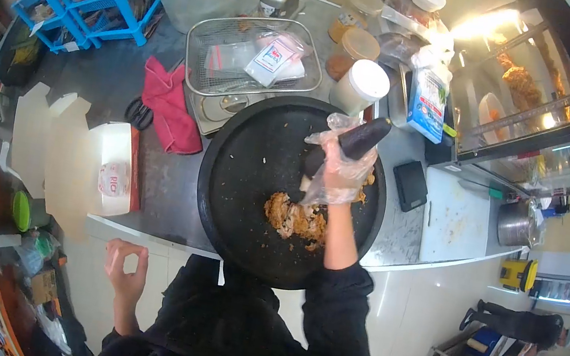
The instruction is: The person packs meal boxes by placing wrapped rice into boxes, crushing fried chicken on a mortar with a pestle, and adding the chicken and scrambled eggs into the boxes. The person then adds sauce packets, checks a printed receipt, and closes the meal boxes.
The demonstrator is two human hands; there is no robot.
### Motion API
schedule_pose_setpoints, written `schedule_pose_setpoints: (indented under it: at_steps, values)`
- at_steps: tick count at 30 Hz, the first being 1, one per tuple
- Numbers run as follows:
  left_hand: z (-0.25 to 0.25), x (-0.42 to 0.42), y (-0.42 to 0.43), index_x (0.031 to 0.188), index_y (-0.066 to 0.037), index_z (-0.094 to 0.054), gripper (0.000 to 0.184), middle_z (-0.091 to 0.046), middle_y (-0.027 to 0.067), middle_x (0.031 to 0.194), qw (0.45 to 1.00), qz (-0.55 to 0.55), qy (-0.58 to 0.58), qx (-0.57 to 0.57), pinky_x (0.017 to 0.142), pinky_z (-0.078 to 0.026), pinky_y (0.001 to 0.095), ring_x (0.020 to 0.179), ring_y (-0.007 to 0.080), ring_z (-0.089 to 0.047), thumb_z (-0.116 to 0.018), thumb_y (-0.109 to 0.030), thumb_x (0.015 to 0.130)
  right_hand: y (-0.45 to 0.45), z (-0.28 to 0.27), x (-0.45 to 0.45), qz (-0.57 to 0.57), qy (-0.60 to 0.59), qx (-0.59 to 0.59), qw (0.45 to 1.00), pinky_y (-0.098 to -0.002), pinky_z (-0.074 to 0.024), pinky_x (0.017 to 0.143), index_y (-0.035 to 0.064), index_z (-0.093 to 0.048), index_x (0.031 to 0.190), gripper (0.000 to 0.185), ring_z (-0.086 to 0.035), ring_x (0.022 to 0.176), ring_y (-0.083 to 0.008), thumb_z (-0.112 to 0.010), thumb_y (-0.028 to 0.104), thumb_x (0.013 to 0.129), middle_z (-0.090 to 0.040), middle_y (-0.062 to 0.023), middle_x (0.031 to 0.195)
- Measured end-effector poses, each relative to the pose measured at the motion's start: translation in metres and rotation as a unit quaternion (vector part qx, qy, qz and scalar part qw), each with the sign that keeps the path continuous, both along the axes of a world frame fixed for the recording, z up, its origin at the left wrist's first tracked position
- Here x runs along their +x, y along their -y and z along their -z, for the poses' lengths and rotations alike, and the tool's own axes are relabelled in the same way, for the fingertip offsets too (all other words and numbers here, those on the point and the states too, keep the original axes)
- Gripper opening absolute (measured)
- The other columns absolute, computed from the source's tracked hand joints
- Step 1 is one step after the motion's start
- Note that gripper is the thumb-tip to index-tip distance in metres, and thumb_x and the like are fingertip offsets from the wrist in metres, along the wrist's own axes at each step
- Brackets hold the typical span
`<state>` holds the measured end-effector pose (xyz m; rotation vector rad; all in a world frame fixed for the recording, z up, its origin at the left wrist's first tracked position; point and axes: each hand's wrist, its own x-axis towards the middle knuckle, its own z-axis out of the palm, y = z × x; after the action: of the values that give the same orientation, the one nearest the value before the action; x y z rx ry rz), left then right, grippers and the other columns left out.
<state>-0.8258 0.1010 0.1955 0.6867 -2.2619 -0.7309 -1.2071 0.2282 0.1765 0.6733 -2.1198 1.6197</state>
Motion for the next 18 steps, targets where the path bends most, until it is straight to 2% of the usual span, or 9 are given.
schedule_pose_setpoints:
  at_steps: [1, 2, 5, 8, 10, 12, 13, 15, 18]
  values:
    - [0.000, 0.009, 0.000, 0.078, -0.006, -0.054, 0.018, -0.057, 0.0053, 0.069, 1.000, -0.010, 0.010, 0.000, 0.068, -0.039, 0.0354, 0.068, 0.0241, -0.051, -0.067, 0.004, 0.070, -0.009, 0.004, 0.001, -0.026, 0.054, 0.008, 0.998, -0.0296, -0.0465, 0.077, 0.0044, -0.045, 0.105, 0.039, -0.055, 0.081, -0.0141, -0.065, 0.003, 0.072, -0.056, -0.0058, 0.086]
    - [0.005, 0.012, 0.003, 0.078, -0.006, -0.054, 0.018, -0.056, 0.0053, 0.069, 1.000, -0.023, 0.013, -0.003, 0.068, -0.039, 0.0354, 0.068, 0.0241, -0.051, -0.067, 0.004, 0.070, 0.007, -0.047, 0.027, -0.031, 0.118, -0.131, 0.984, -0.0311, -0.0484, 0.073, 0.0042, -0.047, 0.103, 0.034, -0.056, 0.077, -0.0151, -0.063, 0.002, 0.072, -0.056, -0.0062, 0.086]
    - [0.015, 0.018, 0.004, 0.079, -0.005, -0.053, 0.018, -0.056, 0.0051, 0.068, 0.998, -0.051, 0.028, 0.004, 0.067, -0.039, 0.0351, 0.066, 0.0242, -0.051, -0.067, 0.004, 0.070, -0.015, -0.064, 0.008, -0.138, 0.116, -0.242, 0.953, -0.0353, -0.0484, 0.076, 0.0050, -0.049, 0.102, 0.033, -0.056, 0.081, -0.0174, -0.061, 0.001, 0.072, -0.056, -0.0059, 0.084]
    - [0.014, 0.010, 0.007, 0.079, -0.005, -0.053, 0.018, -0.056, 0.0055, 0.069, 0.999, -0.042, 0.019, 0.010, 0.066, -0.039, 0.0353, 0.066, 0.0247, -0.051, -0.066, 0.005, 0.070, 0.004, -0.042, 0.020, -0.008, 0.033, -0.241, 0.970, -0.0323, -0.0462, 0.082, 0.0032, -0.048, 0.108, 0.040, -0.054, 0.087, -0.0173, -0.062, 0.002, 0.071, -0.054, -0.0062, 0.094]
    - [0.009, 0.004, 0.003, 0.079, -0.005, -0.053, 0.018, -0.056, 0.0058, 0.069, 1.000, -0.029, 0.001, 0.011, 0.066, -0.039, 0.0356, 0.066, 0.0249, -0.050, -0.066, 0.005, 0.071, -0.006, 0.013, -0.007, 0.016, 0.005, -0.087, 0.996, -0.0302, -0.0445, 0.083, 0.0015, -0.046, 0.109, 0.043, -0.053, 0.089, -0.0165, -0.065, 0.004, 0.070, -0.052, -0.0063, 0.098]
    - [0.003, 0.001, 0.003, 0.079, -0.005, -0.054, 0.018, -0.056, 0.0059, 0.069, 1.000, -0.010, -0.008, 0.002, 0.066, -0.039, 0.0358, 0.066, 0.0249, -0.050, -0.066, 0.005, 0.071, -0.009, -0.020, -0.017, -0.052, 0.087, -0.052, 0.993, -0.0305, -0.0445, 0.083, -0.0005, -0.044, 0.111, 0.048, -0.054, 0.090, -0.0170, -0.067, 0.004, 0.069, -0.052, -0.0070, 0.099]
    - [0.006, -0.001, 0.004, 0.079, -0.005, -0.053, 0.018, -0.056, 0.0058, 0.069, 1.000, -0.015, -0.005, 0.000, 0.066, -0.039, 0.0360, 0.066, 0.0248, -0.050, -0.066, 0.005, 0.071, -0.003, -0.031, -0.018, -0.003, 0.070, -0.099, 0.993, -0.0310, -0.0453, 0.082, -0.0010, -0.047, 0.108, 0.041, -0.054, 0.090, -0.0167, -0.064, 0.003, 0.070, -0.053, -0.0076, 0.100]
    - [0.010, 0.005, 0.001, 0.079, -0.005, -0.053, 0.018, -0.055, 0.0056, 0.068, 0.999, -0.028, 0.016, 0.006, 0.066, -0.039, 0.0363, 0.066, 0.0245, -0.050, -0.066, 0.005, 0.071, -0.009, -0.057, -0.016, -0.026, 0.107, -0.191, 0.975, -0.0310, -0.0449, 0.083, -0.0009, -0.049, 0.105, 0.036, -0.054, 0.089, -0.0174, -0.063, 0.002, 0.072, -0.054, -0.0096, 0.098]
    - [0.012, 0.003, 0.002, 0.079, -0.005, -0.053, 0.018, -0.055, 0.0055, 0.068, 1.000, -0.027, 0.014, 0.007, 0.066, -0.038, 0.0365, 0.066, 0.0241, -0.050, -0.067, 0.005, 0.071, -0.012, -0.056, -0.019, -0.053, -0.017, -0.150, 0.987, -0.0325, -0.0459, 0.081, -0.0025, -0.054, 0.099, 0.033, -0.058, 0.085, -0.0194, -0.066, 0.006, 0.070, -0.060, -0.0105, 0.087]
